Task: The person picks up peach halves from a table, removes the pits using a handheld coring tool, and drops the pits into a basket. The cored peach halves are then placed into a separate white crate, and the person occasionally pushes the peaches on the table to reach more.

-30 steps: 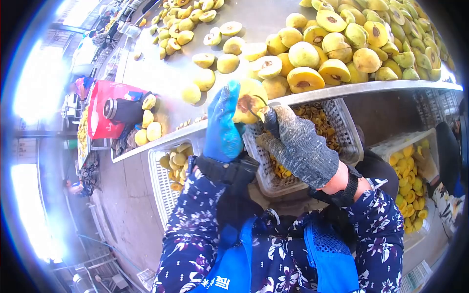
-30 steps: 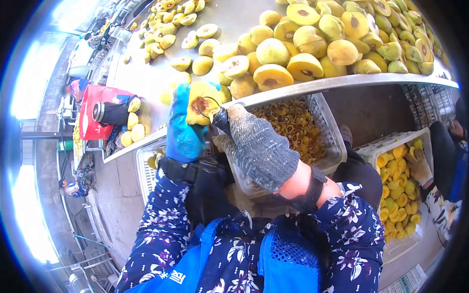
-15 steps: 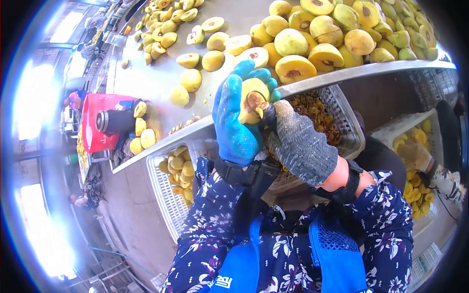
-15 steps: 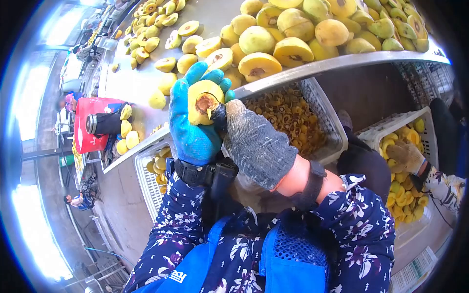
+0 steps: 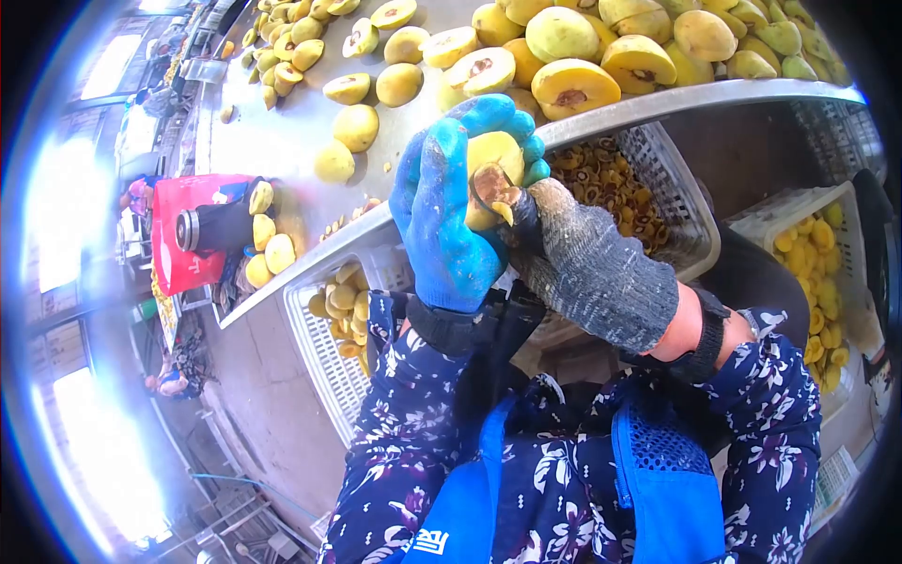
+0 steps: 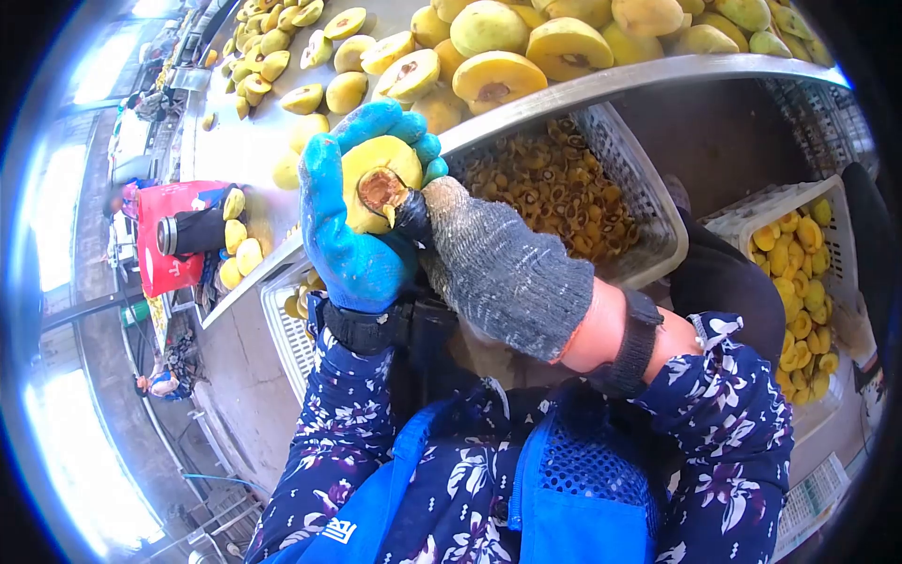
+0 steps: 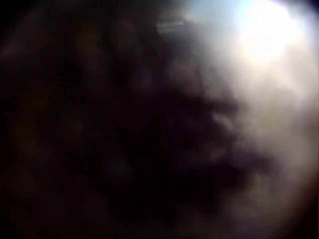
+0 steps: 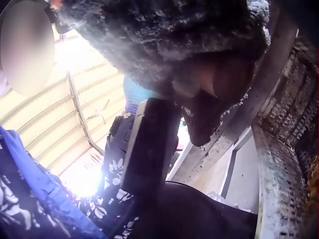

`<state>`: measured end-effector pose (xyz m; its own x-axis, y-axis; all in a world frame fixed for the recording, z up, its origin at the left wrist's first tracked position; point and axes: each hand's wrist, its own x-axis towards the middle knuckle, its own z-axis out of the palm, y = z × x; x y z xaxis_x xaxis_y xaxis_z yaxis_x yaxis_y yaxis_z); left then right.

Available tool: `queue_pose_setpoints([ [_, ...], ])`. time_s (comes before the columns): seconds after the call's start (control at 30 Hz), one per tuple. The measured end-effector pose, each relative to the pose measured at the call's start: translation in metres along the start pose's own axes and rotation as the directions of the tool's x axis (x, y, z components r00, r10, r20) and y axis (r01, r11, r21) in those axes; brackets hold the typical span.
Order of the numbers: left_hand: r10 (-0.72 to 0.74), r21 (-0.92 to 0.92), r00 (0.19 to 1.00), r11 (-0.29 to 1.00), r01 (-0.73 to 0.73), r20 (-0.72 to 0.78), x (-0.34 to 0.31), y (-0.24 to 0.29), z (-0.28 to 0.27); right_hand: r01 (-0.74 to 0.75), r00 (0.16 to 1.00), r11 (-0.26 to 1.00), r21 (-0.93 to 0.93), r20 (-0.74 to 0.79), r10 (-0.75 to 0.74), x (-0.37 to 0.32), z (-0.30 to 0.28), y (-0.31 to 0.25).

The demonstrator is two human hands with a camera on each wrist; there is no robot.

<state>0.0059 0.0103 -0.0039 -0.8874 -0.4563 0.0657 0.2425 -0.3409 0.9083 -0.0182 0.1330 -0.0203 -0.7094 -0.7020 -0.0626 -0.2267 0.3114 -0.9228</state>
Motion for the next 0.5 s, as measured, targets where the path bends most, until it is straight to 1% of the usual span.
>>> queue_pose_setpoints([
  [0.07, -0.024, -0.004, 0.999, 1.0, 0.024, 0.023, -0.001, 0.002, -0.002, -0.035, 0.998, 0.999, 0.024, 0.046, 0.034, -0.003, -0.002, -0.003],
  [0.1, -0.057, 0.022, 0.998, 0.998, 0.056, 0.035, -0.001, 0.003, -0.003, -0.037, 0.998, 0.999, 0.025, 0.05, 0.036, -0.003, -0.001, -0.002],
  [0.13, -0.089, 0.049, 0.995, 0.995, 0.087, 0.045, -0.002, 0.004, -0.004, -0.037, 0.997, 0.996, 0.079, 0.074, 0.032, -0.004, 0.0, 0.0],
  [0.17, -0.09, 0.049, 0.995, 0.995, 0.088, 0.042, -0.002, 0.005, -0.005, -0.039, 0.995, 0.991, 0.132, 0.096, 0.026, -0.005, 0.001, 0.003],
  [0.2, -0.11, 0.054, 0.992, 0.993, 0.107, 0.063, -0.002, 0.005, -0.006, -0.041, 0.995, 0.99, 0.132, 0.101, 0.028, -0.007, 0.0, 0.004],
  [0.27, -0.132, 0.059, 0.988, 0.99, 0.128, 0.081, -0.001, 0.007, -0.009, 0.108, 0.993, 0.993, 0.046, 0.041, -0.11, -0.011, 0.001, 0.006],
  [0.33, -0.21, 0.129, 0.957, 0.974, 0.187, 0.198, 0.003, 0.011, -0.014, 0.124, 0.991, 0.991, 0.056, 0.044, -0.127, -0.013, 0.002, 0.006],
  [0.37, -0.212, 0.128, 0.958, 0.974, 0.189, 0.193, 0.004, 0.012, -0.016, 0.144, 0.988, 0.987, 0.066, 0.042, -0.147, -0.013, 0.002, 0.007],
  [0.4, -0.227, 0.162, 0.945, 0.968, 0.192, 0.234, 0.005, 0.014, -0.017, 0.142, 0.988, 0.988, 0.066, 0.046, -0.145, -0.014, 0.001, 0.006],
  [0.43, -0.244, 0.196, 0.93, 0.961, 0.194, 0.274, 0.006, 0.014, -0.019, 0.095, 0.989, 0.98, 0.175, 0.1, -0.114, -0.014, -0.002, 0.006],
  [0.47, -0.247, 0.194, 0.931, 0.961, 0.199, 0.27, 0.007, 0.014, -0.02, 0.039, 0.984, 0.959, 0.279, 0.157, -0.086, -0.014, -0.005, 0.004],
  [0.5, -0.236, 0.198, 0.927, 0.963, 0.183, 0.292, 0.007, 0.014, -0.021, 0.033, 0.983, 0.959, 0.28, 0.163, -0.082, -0.013, -0.01, 0.002],
])
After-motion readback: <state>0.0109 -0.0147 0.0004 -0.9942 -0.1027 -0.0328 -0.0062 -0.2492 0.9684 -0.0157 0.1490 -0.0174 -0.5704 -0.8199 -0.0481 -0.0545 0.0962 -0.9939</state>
